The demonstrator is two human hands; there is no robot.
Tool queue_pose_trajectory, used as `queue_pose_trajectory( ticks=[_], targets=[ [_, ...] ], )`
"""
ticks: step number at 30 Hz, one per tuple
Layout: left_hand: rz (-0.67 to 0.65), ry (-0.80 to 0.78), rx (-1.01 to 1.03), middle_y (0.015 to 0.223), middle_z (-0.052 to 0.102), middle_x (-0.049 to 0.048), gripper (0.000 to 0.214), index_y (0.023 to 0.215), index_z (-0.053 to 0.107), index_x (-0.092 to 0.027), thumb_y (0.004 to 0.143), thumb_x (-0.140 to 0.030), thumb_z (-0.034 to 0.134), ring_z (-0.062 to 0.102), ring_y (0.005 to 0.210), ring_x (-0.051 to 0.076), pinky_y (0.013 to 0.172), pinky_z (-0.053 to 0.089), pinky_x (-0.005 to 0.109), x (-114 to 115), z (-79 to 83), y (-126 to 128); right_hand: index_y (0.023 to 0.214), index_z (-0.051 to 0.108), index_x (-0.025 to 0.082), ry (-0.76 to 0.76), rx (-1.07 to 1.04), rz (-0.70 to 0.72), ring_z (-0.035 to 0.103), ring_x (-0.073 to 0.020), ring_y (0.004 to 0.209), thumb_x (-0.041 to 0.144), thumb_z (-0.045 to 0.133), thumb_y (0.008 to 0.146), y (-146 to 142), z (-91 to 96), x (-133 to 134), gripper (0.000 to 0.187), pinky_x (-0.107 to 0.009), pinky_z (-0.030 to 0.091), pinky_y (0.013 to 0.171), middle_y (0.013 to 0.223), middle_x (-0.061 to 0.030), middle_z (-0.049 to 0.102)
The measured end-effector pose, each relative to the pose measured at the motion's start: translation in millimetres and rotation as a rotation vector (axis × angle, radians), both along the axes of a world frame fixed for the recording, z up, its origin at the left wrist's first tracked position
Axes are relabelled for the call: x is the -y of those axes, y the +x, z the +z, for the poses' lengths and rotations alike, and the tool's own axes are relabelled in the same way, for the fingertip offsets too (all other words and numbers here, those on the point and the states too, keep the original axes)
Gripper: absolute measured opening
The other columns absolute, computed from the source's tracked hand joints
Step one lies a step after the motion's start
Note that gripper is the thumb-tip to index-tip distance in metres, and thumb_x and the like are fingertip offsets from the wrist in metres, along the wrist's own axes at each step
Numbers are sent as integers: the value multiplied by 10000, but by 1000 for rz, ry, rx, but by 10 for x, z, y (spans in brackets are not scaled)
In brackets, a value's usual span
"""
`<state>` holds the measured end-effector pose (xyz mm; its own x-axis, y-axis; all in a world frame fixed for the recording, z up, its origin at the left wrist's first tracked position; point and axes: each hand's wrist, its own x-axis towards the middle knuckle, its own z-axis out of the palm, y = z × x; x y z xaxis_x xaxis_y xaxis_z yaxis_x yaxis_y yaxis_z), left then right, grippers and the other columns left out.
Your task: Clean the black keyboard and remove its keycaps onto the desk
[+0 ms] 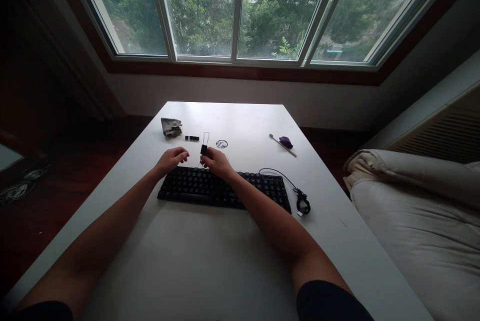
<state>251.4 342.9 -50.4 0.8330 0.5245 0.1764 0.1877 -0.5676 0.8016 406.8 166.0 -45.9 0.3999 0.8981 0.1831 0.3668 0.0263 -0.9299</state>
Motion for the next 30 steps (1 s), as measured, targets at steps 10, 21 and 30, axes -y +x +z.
queue_pose_trajectory(
  ticks=[10,21,30],
  targets=[
    [2,-11,101,795,694,42,295,979,677,-175,878,-415,541,631,725,167,695,507,292,74,106,0,903,654,213,-97,302,-103,551,-136,647,336,551,886,105,64,36,161,-247,386,611,717,16,642],
    [84,-11,236,827,684,42,277,1027,668,-183,879,-393,563,649,791,179,727,514,297,1,43,8,981,746,185,-176,371,-78,519,-125,625,300,585,886,262,179,84,220,-249,345,605,672,5,632],
    [33,84,158,896,704,52,286,1033,683,-196,861,-410,604,630,751,168,713,511,298,22,52,-18,1052,707,188,-113,170,5,510,-103,555,325,620,848,331,93,61,261,-230,377,556,629,31,591]
  ],
)
